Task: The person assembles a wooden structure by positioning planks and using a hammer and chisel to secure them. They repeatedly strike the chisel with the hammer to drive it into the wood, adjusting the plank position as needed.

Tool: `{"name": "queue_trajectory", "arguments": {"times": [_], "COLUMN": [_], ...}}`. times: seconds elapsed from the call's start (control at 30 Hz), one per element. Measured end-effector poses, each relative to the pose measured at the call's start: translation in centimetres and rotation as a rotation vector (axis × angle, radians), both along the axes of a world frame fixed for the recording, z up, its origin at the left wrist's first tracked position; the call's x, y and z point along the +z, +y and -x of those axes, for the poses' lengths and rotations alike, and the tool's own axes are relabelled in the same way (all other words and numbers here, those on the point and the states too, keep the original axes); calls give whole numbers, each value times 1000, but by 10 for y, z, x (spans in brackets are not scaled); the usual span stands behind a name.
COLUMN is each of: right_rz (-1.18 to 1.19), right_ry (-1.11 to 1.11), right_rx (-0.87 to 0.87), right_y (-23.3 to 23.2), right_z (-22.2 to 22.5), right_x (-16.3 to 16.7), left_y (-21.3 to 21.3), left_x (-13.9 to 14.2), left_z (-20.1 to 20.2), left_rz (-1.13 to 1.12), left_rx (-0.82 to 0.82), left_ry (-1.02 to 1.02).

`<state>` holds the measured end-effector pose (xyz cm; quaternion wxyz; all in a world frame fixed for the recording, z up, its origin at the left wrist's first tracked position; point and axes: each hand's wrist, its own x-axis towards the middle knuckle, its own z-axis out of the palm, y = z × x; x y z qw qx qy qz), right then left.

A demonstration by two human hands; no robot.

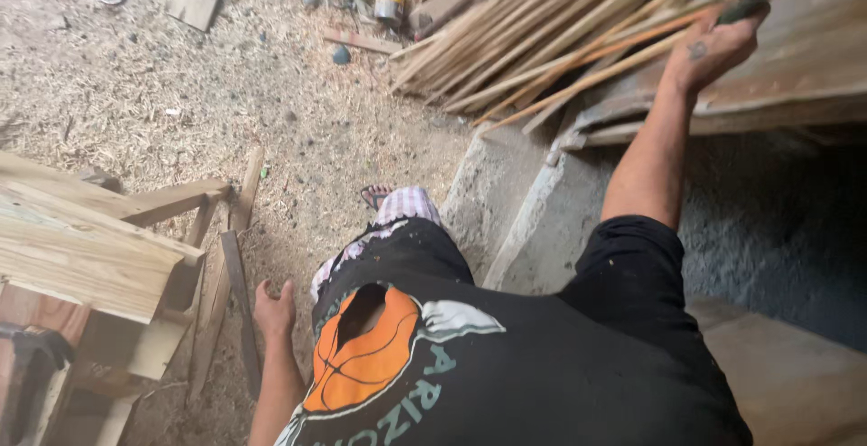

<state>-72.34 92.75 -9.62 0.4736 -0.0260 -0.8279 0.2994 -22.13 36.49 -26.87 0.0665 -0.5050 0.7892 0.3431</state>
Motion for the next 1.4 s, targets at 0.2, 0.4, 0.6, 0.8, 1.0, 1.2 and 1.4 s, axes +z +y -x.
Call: {"name": "queue_trajectory", "arguments": {"times": [0.2,0.4,0.6,0.8,1.0,1.2,1.4], "right_rz": [97,83,-168,-270,-653,-947,-1176], "right_ry": [-94,-450,-656,-780,-1597,-1648,-1225], "right_rx": [-59,-274,-473,-284,588,1119,1131], "right_y": [38,51,-8,-109,-261,-431,-598], "right_z": [44,59,48,-108,-236,-321,-337], "right_x": [-27,-55,-60,-120,-188,-203,-187], "left_y": [18,26,12,14,28,11,-1], "left_x": [3,13,-6,-26,-48,-57,-51], "left_z": [7,3,-10,-82,-170,-238,-264], "left_rz": [12,27,-8,-144,-508,-418,-460], "left_rx": [44,64,333,534,304,277,467], "left_ry": [-43,-72,106,76,123,242,254]}}
